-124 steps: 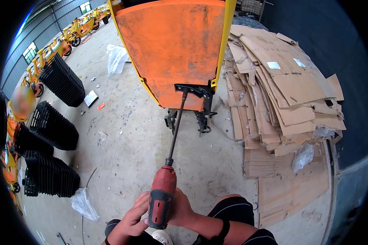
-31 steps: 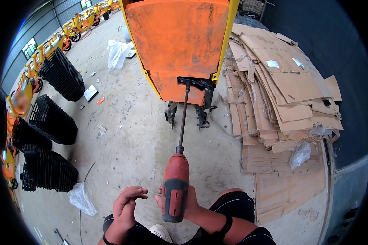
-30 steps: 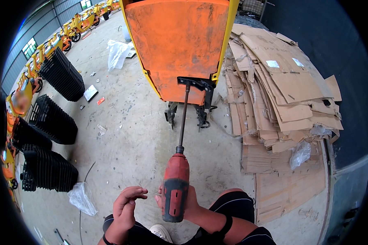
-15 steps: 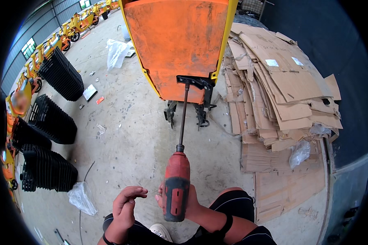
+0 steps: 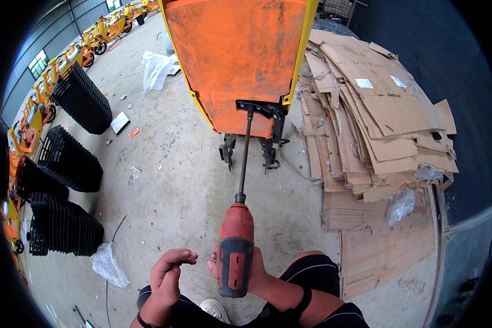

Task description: The person uses a red power drill to tighten bolts on the front wheel fork and various body panels of a yellow electric scooter on a warehouse floor.

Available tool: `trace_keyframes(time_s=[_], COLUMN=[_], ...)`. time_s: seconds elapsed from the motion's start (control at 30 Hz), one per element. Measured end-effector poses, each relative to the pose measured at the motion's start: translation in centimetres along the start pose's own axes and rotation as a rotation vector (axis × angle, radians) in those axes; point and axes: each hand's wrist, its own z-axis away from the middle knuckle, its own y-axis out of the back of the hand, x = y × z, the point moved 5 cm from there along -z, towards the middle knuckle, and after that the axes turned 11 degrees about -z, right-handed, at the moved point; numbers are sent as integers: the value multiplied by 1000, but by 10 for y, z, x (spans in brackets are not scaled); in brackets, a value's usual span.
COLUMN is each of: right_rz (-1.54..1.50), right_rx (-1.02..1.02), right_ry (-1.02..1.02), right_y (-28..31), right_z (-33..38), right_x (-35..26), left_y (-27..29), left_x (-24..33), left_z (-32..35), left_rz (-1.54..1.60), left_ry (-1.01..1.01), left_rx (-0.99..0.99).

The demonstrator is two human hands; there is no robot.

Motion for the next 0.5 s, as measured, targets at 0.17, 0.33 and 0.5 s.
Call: trace_keyframes(time_s=[0.17, 0.33, 0.5], right_rz=[-144, -777, -791], right_rx=[15, 149, 237], right_ry=[-93, -328, -440], right_y=[-3, 1, -1], right_z=[2, 4, 4], right_x=[1, 24, 22], left_y=[0, -3, -4], left_x=[-1, -2, -8], left_z=[1, -2, -2], left_rz=[5, 20, 3], left_ry=[6, 48, 71], left_rx=[7, 25, -8])
